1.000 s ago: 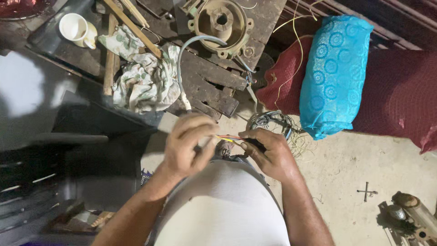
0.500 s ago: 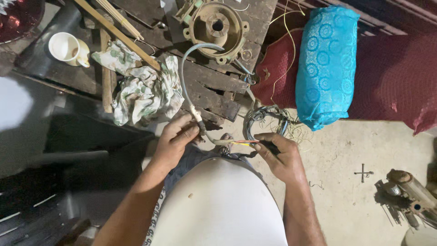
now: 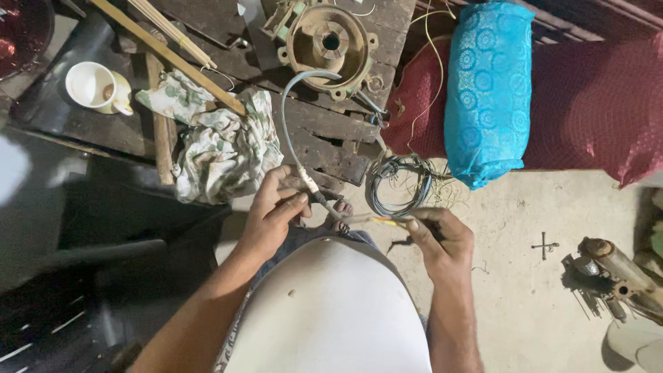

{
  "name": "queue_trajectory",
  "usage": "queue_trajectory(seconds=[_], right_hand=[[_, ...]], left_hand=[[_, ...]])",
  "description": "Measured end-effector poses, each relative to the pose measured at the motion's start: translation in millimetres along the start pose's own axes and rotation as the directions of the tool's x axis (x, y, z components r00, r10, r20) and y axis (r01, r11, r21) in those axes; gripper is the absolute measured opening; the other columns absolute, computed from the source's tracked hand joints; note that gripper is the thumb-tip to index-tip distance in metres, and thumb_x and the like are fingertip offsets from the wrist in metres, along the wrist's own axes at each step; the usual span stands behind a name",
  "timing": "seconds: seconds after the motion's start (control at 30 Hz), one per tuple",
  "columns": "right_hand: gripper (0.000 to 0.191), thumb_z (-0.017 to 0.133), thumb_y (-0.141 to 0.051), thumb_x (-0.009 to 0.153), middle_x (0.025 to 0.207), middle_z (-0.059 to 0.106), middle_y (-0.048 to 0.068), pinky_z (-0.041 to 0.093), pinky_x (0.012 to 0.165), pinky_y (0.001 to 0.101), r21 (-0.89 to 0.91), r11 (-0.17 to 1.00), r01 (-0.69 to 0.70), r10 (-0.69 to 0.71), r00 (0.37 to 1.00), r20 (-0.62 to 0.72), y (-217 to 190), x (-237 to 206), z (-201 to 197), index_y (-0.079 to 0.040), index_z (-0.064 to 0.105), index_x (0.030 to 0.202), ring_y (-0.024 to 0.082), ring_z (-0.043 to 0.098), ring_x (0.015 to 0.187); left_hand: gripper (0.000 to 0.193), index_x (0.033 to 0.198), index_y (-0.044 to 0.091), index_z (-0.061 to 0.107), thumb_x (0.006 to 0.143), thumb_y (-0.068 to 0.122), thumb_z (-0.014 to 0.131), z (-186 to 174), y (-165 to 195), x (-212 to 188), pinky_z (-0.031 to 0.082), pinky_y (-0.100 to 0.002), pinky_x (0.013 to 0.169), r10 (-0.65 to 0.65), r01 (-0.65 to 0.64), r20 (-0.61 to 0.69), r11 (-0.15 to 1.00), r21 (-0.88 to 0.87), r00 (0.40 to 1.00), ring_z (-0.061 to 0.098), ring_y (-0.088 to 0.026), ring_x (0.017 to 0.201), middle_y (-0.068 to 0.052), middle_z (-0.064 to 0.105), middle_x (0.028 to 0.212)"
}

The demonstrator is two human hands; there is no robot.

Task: The person retrieves a motor housing and uses shears to strip the outer insulation from a multi-colored cable. They then cut and separate the individual wires, preparing them for connection.

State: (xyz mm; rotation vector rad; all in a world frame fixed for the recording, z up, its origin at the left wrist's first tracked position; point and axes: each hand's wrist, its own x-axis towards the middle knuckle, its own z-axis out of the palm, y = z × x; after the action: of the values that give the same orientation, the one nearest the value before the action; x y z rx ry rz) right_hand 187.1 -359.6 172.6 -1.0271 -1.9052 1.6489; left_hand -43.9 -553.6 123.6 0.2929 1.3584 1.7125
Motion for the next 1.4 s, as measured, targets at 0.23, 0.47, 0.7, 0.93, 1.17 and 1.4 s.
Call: queue_trajectory(seconds=[0.23,0.47,0.7,0.93,1.17,1.4], right_hand=[[0.021,0.075,-0.018,0.093,0.062,0.066,0.004,0.04,0.048,0.0261,-0.175,0.981,0.079,-0.013,0.936,0.352,-16,-7,-22,-0.001,0.075,0.081,0.006,0.052,0.055],[0.024,0.076,-0.014,0.092,0.057,0.058,0.002,0.036,0.046,0.0289,-0.163,0.986,-0.035,0.099,0.91,0.402,-5,-7,-9,0.001,0.071,0.074,0.006,0.045,0.055],[0.02,0.078,-0.022,0.088,0.066,0.066,0.009,0.047,0.055,0.0363,-0.323,0.928,0.187,-0.017,0.885,0.465,-26,-6,12,-0.003,0.074,0.081,0.022,0.06,0.058],[0.018,0.076,-0.022,0.086,0.072,0.07,0.012,0.05,0.065,0.0433,-0.385,0.844,0.373,-0.12,0.831,0.543,-38,8,12,-0.004,0.074,0.083,0.033,0.064,0.068],[0.019,0.075,-0.022,0.086,0.072,0.07,0.013,0.05,0.062,0.0426,-0.374,0.866,0.332,-0.101,0.848,0.52,-41,9,2,-0.004,0.074,0.083,0.033,0.065,0.067],[0.018,0.073,-0.022,0.089,0.075,0.072,0.012,0.051,0.064,0.0431,-0.363,0.843,0.397,-0.15,0.822,0.55,-36,11,1,-0.004,0.074,0.086,0.034,0.065,0.068]], left_hand=[[0.022,0.113,0.005,0.068,0.092,0.006,0.066,9,-35,41,0.05,-0.03,0.067,-0.223,0.266,0.187,0.931,-0.251,0.957,0.067,-0.016,0.081,-0.008,0.072,0.094],[0.016,0.104,0.008,0.063,0.092,0.011,0.073,33,-33,61,0.054,-0.035,0.069,-0.054,0.378,0.582,0.808,-0.452,0.811,0.069,-0.021,0.079,-0.012,0.073,0.087],[0.016,0.111,0.003,0.065,0.098,0.008,0.072,50,-24,53,0.049,-0.029,0.068,-0.08,0.354,0.585,0.859,-0.37,0.807,0.064,-0.016,0.082,-0.009,0.069,0.09],[0.013,0.107,0.0,0.064,0.099,0.007,0.071,44,-31,54,0.052,-0.03,0.061,-0.087,0.233,0.464,0.936,-0.265,0.881,0.066,-0.017,0.074,-0.009,0.07,0.084],[0.029,0.113,0.008,0.071,0.085,0.002,0.063,1,17,20,0.054,-0.034,0.064,0.128,-0.159,0.1,0.641,0.751,0.987,0.073,-0.021,0.078,-0.012,0.076,0.09],[0.032,0.127,0.009,0.062,0.098,0.022,0.07,8,98,2,0.05,-0.046,0.101,0.559,-0.505,0.333,0.184,0.843,0.759,0.073,-0.034,0.102,-0.016,0.075,0.113]])
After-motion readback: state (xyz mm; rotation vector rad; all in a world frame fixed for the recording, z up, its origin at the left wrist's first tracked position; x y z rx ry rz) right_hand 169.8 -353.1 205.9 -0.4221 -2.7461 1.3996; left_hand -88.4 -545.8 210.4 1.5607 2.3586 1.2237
